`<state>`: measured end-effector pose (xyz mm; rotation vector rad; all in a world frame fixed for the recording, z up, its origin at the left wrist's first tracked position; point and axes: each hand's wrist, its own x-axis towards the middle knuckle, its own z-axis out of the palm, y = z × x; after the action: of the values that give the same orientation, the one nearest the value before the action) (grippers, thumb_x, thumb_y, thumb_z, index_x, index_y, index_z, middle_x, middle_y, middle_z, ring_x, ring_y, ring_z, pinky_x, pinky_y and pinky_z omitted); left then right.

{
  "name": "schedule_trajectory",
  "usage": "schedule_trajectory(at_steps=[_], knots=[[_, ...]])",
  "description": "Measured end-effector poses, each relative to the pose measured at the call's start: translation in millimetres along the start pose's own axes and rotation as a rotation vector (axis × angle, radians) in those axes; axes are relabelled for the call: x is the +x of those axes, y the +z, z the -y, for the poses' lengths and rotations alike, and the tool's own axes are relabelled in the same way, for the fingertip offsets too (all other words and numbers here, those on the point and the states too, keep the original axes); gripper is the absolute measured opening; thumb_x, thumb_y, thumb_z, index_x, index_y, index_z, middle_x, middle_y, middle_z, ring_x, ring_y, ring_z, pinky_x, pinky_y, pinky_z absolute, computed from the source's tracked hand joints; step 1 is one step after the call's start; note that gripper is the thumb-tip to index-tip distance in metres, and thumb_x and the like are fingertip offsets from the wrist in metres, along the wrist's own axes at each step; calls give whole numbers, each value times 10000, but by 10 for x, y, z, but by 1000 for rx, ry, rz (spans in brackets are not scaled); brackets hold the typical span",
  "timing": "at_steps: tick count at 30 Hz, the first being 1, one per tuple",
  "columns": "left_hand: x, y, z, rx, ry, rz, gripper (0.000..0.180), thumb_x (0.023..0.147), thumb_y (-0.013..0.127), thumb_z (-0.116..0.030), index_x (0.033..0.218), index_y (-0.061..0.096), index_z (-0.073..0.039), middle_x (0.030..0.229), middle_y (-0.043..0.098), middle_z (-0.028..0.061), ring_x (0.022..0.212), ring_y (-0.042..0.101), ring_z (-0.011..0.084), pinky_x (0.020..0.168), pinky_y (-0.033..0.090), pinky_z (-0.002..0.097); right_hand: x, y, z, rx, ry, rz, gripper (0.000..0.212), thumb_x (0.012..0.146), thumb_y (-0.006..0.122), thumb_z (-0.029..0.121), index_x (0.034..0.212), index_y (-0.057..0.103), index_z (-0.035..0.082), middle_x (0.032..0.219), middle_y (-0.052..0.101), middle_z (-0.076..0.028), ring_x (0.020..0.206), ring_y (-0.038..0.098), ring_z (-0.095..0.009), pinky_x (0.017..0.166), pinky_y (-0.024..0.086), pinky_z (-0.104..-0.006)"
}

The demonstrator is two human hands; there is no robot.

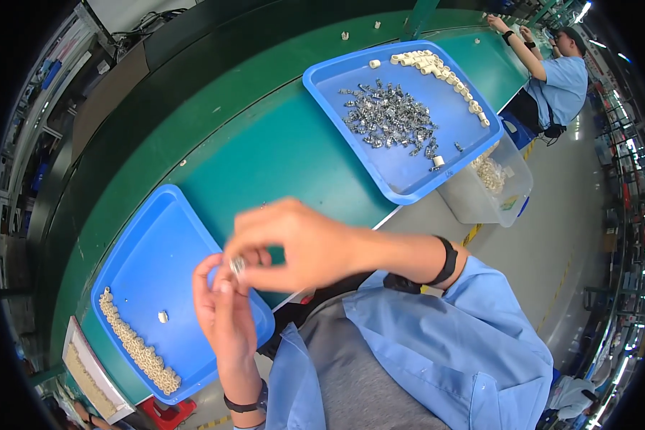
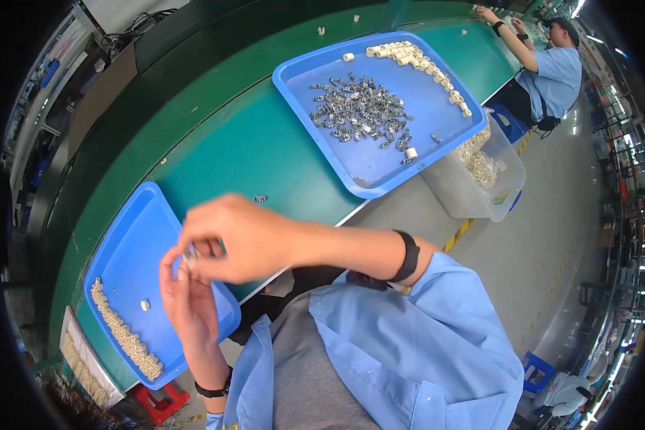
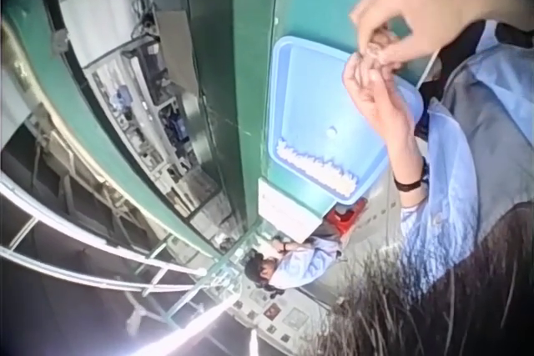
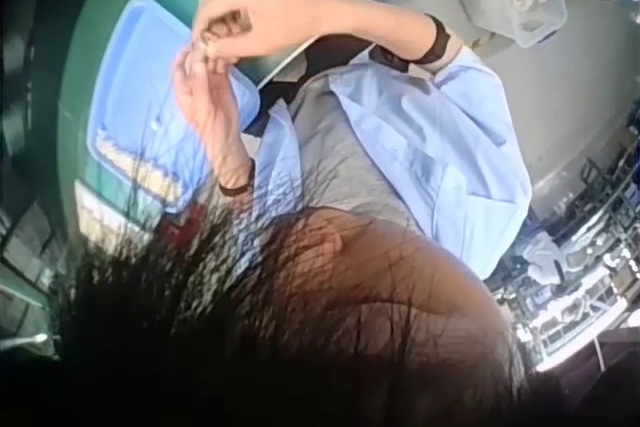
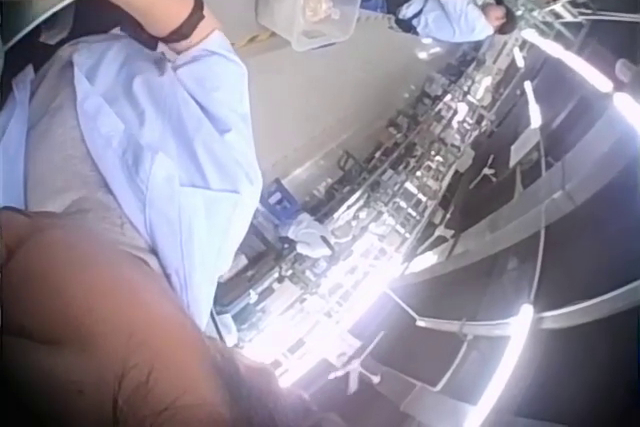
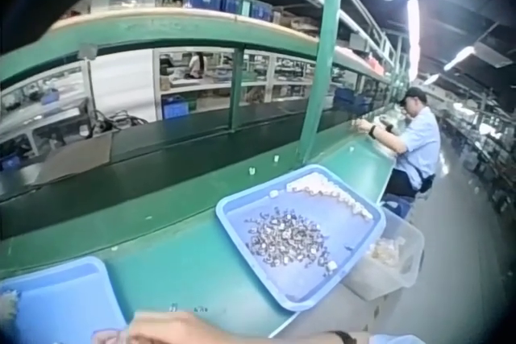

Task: The person picks up a white plastic component and a metal piece by hand, fits the metal piece into the component, and places the assembled unit onto a blue tray, repeating the process.

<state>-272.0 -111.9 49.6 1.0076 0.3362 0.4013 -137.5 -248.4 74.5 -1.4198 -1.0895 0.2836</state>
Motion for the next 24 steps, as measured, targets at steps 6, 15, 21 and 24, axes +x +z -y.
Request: schedule_trajectory(at_steps=[6, 15, 21, 24], knots=[[36, -444, -122, 184, 120, 124, 308, 1033, 653, -173, 1251, 574, 31, 1093, 697, 155, 997, 652, 212, 880, 507, 344, 1336, -901, -473, -541, 189, -150, 235, 752, 742, 180, 893, 766, -5, 838, 777, -146, 755, 757, -215, 736, 596, -327], [-521, -975, -400, 854, 201, -85, 170, 1038, 583, -78, 1155, 626, 38, 1063, 667, 129, 964, 621, 192, 889, 495, 321, 1790, -2929, -2100, -1350, 814, -97, 362, 866, 659, 224, 1197, 744, 107, 1293, 709, -192, 1223, 665, -392, 1043, 537, -492], [-573, -1186, -346, 876, 121, -204, 176, 1046, 575, -77, 1166, 625, 42, 1066, 658, 114, 984, 621, 191, 911, 499, 329, 1748, -2916, -2261, -1334, 865, -77, 436, 875, 661, 239, 1299, 702, 146, 1321, 694, -190, 1252, 641, -407, 1068, 515, -502], [-528, -1171, -323, 877, 171, -235, 139, 1005, 594, -32, 1114, 645, 36, 1026, 686, 134, 907, 619, 192, 851, 494, 321, 1766, -2803, -2185, -1409, 776, -174, 555, 878, 711, 302, 1409, 634, 159, 1369, 663, -185, 1278, 628, -390, 1071, 513, -493]])
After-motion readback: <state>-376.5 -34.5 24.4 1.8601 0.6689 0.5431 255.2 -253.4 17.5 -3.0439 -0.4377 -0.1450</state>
